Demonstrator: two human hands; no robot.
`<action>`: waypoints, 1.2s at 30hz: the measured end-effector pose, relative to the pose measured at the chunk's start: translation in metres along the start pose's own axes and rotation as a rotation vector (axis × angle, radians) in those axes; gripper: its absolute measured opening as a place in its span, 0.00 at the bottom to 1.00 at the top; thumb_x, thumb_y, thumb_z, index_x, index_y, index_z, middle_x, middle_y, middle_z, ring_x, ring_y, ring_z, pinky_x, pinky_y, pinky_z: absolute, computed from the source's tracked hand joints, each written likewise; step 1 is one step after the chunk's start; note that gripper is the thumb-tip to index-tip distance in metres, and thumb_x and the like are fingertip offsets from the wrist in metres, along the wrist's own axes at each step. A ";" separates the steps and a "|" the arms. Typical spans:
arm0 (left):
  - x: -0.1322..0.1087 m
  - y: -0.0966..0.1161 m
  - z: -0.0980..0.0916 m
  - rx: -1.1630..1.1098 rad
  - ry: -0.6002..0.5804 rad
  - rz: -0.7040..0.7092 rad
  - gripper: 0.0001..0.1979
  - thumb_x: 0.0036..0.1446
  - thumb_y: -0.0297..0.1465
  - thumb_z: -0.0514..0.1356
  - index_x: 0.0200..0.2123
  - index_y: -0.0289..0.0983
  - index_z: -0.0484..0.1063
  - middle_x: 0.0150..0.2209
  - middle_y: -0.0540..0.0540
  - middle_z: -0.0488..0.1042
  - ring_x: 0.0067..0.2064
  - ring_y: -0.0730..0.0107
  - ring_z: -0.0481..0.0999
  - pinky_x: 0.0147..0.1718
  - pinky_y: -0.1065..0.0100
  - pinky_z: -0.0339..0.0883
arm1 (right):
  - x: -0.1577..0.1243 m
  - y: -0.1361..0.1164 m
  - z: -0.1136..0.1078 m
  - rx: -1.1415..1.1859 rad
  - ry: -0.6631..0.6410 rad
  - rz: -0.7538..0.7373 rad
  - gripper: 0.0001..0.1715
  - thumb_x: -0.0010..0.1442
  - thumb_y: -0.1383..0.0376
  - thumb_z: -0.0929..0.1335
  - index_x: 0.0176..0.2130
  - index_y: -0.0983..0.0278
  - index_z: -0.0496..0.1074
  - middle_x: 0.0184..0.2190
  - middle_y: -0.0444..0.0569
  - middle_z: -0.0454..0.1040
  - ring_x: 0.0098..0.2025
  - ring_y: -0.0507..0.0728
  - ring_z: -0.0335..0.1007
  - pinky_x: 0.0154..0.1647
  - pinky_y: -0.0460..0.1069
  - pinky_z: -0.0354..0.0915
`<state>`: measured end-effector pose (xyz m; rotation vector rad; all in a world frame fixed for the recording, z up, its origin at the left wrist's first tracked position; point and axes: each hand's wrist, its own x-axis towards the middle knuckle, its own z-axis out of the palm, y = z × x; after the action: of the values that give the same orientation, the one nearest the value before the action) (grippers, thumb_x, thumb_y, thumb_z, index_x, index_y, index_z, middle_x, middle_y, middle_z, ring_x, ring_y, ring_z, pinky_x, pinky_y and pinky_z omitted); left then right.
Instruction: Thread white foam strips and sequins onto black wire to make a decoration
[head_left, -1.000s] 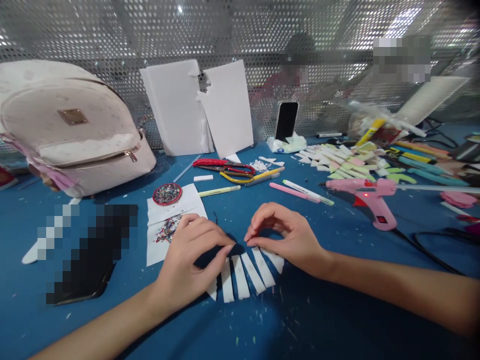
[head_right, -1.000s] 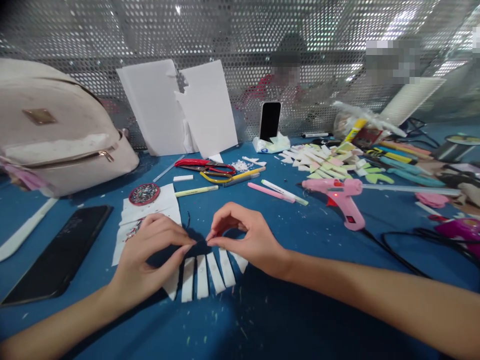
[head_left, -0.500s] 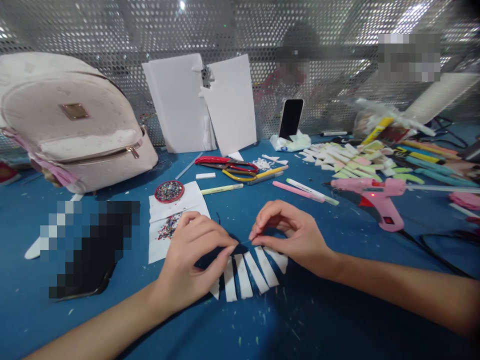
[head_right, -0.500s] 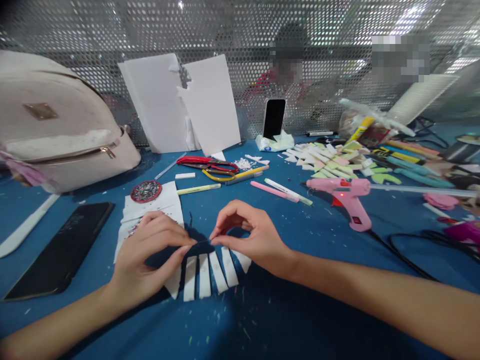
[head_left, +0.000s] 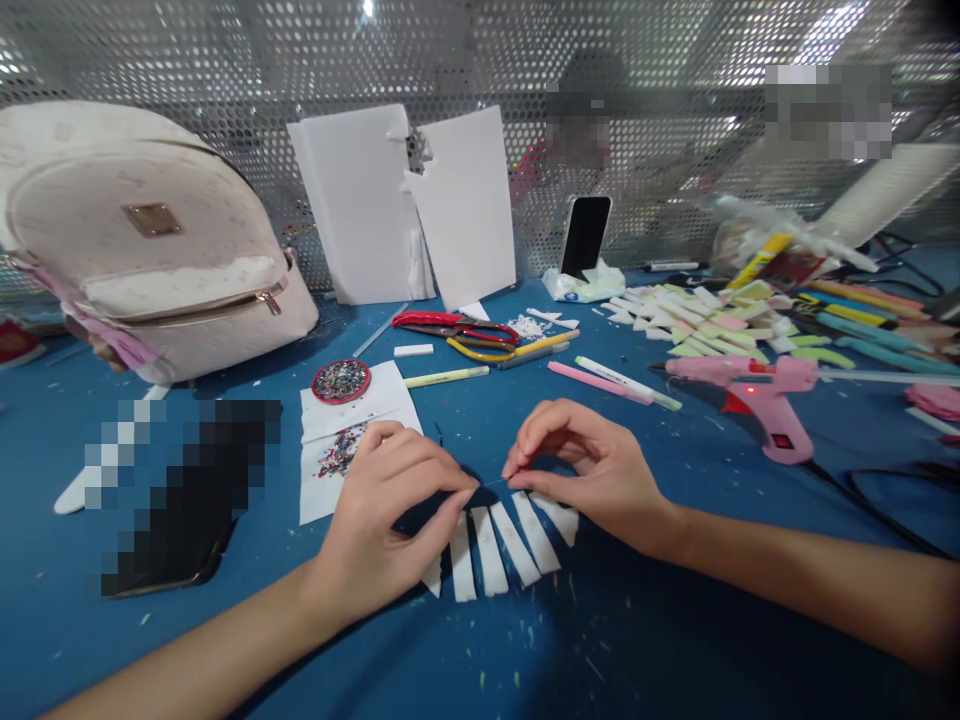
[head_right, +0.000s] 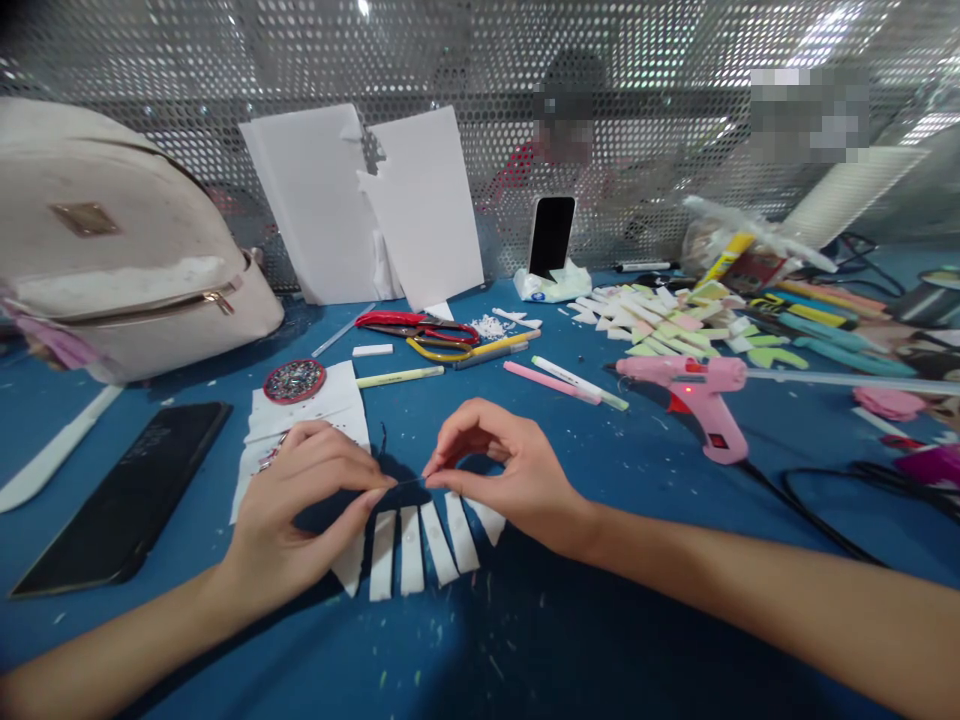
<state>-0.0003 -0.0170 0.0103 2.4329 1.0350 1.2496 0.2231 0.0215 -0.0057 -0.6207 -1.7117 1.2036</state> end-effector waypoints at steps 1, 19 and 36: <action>0.000 0.000 0.000 0.000 0.001 0.000 0.07 0.61 0.22 0.59 0.35 0.39 0.75 0.32 0.52 0.78 0.34 0.70 0.75 0.41 0.58 0.60 | 0.000 0.000 0.000 -0.001 0.001 0.000 0.16 0.52 0.76 0.76 0.37 0.62 0.70 0.34 0.43 0.72 0.36 0.53 0.78 0.39 0.48 0.74; -0.001 0.001 0.000 0.006 -0.011 -0.007 0.08 0.62 0.23 0.59 0.36 0.40 0.75 0.32 0.51 0.79 0.34 0.69 0.75 0.41 0.58 0.60 | -0.001 0.000 0.000 -0.002 -0.017 -0.002 0.16 0.53 0.76 0.75 0.38 0.62 0.70 0.34 0.43 0.72 0.36 0.53 0.78 0.40 0.48 0.74; -0.001 0.001 0.000 0.004 -0.009 -0.007 0.07 0.61 0.23 0.59 0.35 0.40 0.75 0.32 0.51 0.79 0.34 0.69 0.75 0.41 0.58 0.60 | 0.000 -0.002 0.000 -0.020 -0.010 -0.007 0.14 0.53 0.74 0.76 0.37 0.63 0.70 0.33 0.44 0.72 0.35 0.53 0.77 0.39 0.49 0.75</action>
<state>-0.0004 -0.0178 0.0102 2.4334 1.0442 1.2346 0.2232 0.0212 -0.0040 -0.6213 -1.7348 1.1874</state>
